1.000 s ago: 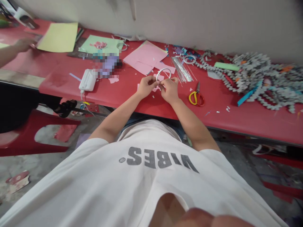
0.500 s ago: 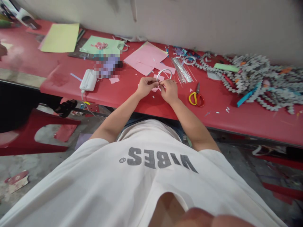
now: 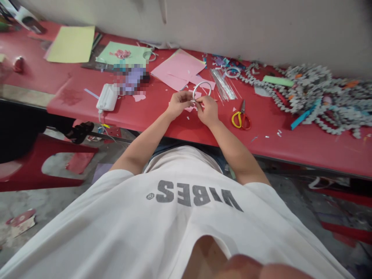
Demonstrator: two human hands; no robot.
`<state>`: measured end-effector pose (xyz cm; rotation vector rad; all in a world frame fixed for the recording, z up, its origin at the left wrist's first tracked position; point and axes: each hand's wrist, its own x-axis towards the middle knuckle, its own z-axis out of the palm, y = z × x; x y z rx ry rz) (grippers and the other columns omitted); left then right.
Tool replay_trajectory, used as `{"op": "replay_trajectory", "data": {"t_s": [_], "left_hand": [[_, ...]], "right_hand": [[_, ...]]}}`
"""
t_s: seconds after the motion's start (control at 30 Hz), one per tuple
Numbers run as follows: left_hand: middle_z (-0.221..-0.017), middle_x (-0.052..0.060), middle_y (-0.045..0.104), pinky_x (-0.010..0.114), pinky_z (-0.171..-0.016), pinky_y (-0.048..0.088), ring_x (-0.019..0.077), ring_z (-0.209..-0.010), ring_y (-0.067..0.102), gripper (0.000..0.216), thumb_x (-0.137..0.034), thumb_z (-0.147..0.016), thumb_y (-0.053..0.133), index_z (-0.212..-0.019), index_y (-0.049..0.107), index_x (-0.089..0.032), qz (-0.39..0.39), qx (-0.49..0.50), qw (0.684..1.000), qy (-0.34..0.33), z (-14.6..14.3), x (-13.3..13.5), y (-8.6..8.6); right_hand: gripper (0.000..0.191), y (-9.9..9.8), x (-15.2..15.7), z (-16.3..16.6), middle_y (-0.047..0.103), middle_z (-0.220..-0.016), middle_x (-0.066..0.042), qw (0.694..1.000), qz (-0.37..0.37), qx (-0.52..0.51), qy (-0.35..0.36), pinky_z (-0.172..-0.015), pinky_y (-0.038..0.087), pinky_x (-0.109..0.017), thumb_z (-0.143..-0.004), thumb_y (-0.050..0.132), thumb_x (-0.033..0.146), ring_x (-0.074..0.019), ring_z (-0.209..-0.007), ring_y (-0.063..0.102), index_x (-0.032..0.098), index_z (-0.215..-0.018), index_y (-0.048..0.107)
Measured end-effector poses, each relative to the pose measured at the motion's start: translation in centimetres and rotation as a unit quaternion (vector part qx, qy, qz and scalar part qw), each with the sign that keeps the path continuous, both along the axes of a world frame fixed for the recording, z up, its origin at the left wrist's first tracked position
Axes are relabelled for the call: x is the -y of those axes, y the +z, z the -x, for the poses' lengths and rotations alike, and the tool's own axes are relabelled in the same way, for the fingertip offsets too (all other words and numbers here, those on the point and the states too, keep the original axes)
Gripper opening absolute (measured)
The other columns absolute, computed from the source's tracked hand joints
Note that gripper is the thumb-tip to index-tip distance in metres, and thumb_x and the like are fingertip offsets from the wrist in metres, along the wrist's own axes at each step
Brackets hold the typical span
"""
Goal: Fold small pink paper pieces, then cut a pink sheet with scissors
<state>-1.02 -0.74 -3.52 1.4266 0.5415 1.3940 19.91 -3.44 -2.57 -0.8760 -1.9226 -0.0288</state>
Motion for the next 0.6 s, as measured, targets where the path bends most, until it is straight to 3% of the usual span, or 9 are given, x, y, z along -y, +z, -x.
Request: {"op": "replay_trajectory", "data": {"t_s": [0.13, 0.23, 0.4, 0.5, 0.6], "left_hand": [[-0.125, 0.011, 0.083, 0.036, -0.085, 0.067, 0.0184, -0.084, 0.080, 0.070, -0.049, -0.084, 0.095, -0.146, 0.074, -0.023, -0.074, -0.071, 0.993, 0.065, -0.1, 0.2, -0.2], [-0.147, 0.017, 0.078, 0.041, -0.099, 0.066, 0.0257, -0.104, 0.083, 0.070, -0.051, -0.090, 0.094, -0.152, 0.074, -0.025, -0.118, -0.165, 0.972, 0.122, -0.4, 1.5, 0.6], [-0.146, 0.016, 0.079, 0.049, -0.115, 0.064, 0.0342, -0.123, 0.082, 0.049, -0.036, -0.088, 0.094, -0.135, 0.086, -0.025, -0.120, -0.215, 0.962, 0.120, -0.8, 3.0, 1.7], [-0.142, 0.016, 0.081, 0.048, -0.114, 0.063, 0.0320, -0.115, 0.082, 0.040, -0.032, -0.089, 0.090, -0.128, 0.088, -0.023, -0.127, -0.232, 0.953, 0.146, -0.8, 3.0, 1.6], [-0.124, 0.014, 0.085, 0.042, -0.102, 0.063, 0.0268, -0.097, 0.080, 0.032, -0.031, -0.095, 0.085, -0.126, 0.089, -0.023, -0.141, -0.266, 0.937, 0.179, -0.5, 2.9, 1.2]], "right_hand": [[0.051, 0.3, 0.2, -0.1, 0.082, -0.099, -0.010, 0.999, 0.013, -0.026, -0.029, -0.086, 0.062, -0.048, -0.122, 0.044, 0.068, -0.0303, -0.094, 0.079, 0.027, -0.110, 0.072], [0.054, 0.5, 0.4, -0.1, 0.082, -0.101, -0.010, 0.997, 0.042, -0.040, -0.042, -0.089, 0.063, -0.048, -0.121, 0.042, 0.070, -0.0300, -0.096, 0.080, 0.027, -0.110, 0.072], [0.059, 0.7, 0.4, -0.1, 0.081, -0.101, -0.011, 0.993, 0.074, -0.071, -0.052, -0.094, 0.065, -0.051, -0.120, 0.039, 0.075, -0.0313, -0.098, 0.080, 0.027, -0.110, 0.070], [0.060, 0.7, 0.4, 0.0, 0.080, -0.102, -0.011, 0.992, 0.086, -0.074, -0.056, -0.096, 0.065, -0.052, -0.118, 0.039, 0.078, -0.0312, -0.099, 0.080, 0.028, -0.108, 0.069], [0.060, 0.7, 0.5, 0.0, 0.080, -0.102, -0.011, 0.993, 0.092, -0.048, -0.048, -0.096, 0.066, -0.050, -0.118, 0.038, 0.079, -0.0303, -0.099, 0.079, 0.029, -0.108, 0.069]]}}
